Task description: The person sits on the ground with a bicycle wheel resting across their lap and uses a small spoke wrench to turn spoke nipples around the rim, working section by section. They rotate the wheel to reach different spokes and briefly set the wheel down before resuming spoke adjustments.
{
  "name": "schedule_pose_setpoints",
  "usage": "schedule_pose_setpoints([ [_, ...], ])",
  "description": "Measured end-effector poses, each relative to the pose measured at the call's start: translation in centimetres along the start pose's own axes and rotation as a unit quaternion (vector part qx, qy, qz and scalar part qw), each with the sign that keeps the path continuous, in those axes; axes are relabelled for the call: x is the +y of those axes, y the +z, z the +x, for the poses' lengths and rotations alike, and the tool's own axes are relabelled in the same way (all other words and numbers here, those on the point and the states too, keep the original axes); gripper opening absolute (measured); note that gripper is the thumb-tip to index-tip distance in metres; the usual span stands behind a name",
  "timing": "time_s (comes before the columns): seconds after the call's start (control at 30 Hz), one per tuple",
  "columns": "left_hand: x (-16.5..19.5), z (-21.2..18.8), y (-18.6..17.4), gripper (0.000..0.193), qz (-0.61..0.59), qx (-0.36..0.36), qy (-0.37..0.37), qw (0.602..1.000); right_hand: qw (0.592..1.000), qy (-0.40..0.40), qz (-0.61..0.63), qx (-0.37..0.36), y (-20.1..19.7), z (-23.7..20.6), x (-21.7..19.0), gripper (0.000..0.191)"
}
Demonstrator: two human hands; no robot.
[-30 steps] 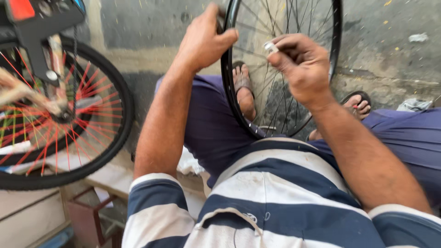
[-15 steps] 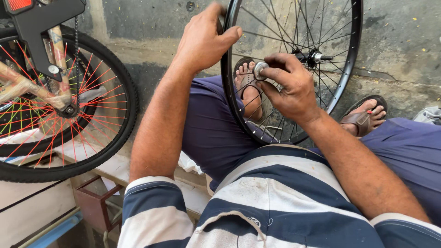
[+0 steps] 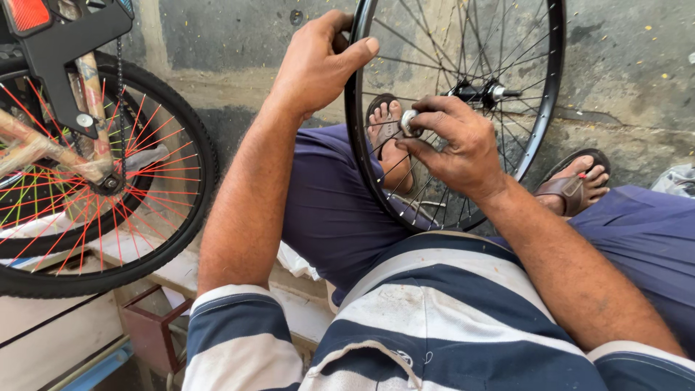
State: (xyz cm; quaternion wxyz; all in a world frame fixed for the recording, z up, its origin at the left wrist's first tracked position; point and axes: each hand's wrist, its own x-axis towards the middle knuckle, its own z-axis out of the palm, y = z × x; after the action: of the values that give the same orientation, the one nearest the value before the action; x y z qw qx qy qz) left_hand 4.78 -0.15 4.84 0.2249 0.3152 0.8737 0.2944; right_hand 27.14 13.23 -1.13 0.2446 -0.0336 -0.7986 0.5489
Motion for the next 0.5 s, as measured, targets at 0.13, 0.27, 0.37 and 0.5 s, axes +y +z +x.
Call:
schedule_pose_setpoints([
  [0.13,-0.2,-0.3,0.2,0.038,0.002,0.008,0.032,0.999,1.0,-0.015,-0.019,0.004,0.2,-0.6,0.0,0.029],
  [0.27,-0.8,-0.6,0.3,0.033,0.029,0.015,0.038,0.999,0.999,0.027,0.023,-0.01,0.5,-1.1,0.4,0.03],
  [0.37,-1.3,-0.7,0.5,0.032,0.018,0.001,0.039,0.999,0.996,0.042,0.076,-0.02,0.6,-1.4,0.7,0.029],
  [0.5,-1.6,-0.8,0.8,0.033,0.013,-0.012,0.027,0.999,0.992,0.059,0.106,-0.033,0.8,-1.6,0.5,0.024],
])
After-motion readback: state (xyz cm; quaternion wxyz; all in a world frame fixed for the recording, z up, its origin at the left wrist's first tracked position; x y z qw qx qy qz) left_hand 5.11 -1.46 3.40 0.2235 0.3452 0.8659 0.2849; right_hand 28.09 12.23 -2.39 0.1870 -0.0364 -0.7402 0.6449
